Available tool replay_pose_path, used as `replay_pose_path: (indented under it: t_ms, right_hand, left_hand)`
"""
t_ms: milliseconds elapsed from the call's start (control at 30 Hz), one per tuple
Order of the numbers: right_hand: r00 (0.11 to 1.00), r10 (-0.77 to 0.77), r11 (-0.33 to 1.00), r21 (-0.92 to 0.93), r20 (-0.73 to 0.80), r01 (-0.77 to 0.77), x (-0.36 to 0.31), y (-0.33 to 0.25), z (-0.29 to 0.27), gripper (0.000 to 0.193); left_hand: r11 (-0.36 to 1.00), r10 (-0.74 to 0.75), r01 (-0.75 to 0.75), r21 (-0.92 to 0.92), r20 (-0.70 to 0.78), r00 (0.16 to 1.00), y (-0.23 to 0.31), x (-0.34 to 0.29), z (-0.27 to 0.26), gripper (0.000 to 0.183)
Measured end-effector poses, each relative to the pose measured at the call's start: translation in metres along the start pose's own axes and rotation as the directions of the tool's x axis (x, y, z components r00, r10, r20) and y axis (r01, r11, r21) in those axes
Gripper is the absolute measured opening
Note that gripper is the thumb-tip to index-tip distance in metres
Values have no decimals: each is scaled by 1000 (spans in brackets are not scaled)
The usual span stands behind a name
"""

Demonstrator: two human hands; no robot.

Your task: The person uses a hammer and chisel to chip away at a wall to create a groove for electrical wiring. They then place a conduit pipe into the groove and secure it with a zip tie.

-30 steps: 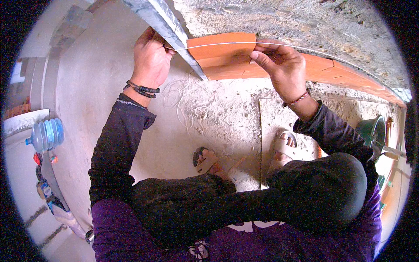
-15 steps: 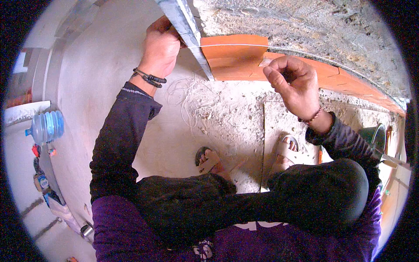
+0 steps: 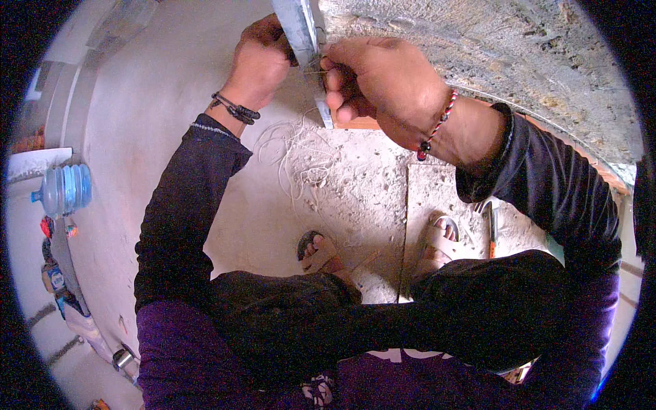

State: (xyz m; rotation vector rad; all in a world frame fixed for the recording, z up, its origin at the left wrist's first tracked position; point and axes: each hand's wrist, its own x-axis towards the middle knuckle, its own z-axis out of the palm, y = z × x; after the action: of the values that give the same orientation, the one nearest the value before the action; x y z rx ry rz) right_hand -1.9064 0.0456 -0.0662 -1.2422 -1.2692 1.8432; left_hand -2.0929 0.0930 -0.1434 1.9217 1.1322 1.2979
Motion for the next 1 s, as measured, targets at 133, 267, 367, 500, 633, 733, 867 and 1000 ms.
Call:
replay_pose_path:
  t_ms: [133,267,367,500,633,733,867,1000]
  right_hand:
    - [999,24,996,84,-22,-22,0,0,14,24]
    - [999,-32,996,80,-12,33,-1,2,8,24]
    - [995,-99,991,-88,31,101,5,15,2,25]
    - [996,-81,988,-133,-19,78,-4,16,3,26]
    - [996,-87,992,-95,-7,86,-2,20,8,26]
    - [994,-104,987,-115,35,108,2,19,14,26]
    - [993,-119,985,-128,-7,117,-3,21,10,26]
    - [993,-119,985,-129,-5,117,-4,19,15,25]
  left_hand:
    - [994,-107,108,-7,87,990,-3,-2,-12,22]
    - [976,-218,218,18,178,959,10,7,-10,25]
    - [949,-205,239,-208,169,964,-35,11,-28,24]
    - [909,-11,111,-401,243,970,-11,22,-14,27]
    - [856,-148,243,-457,234,961,3,18,-14,24]
    - [830,-249,327,-453,225,942,-14,9,-26,20]
    - [915,-87,176,-364,248,965,4,14,-10,16]
    - [871,-145,215,-442,186,972,12,12,-7,12]
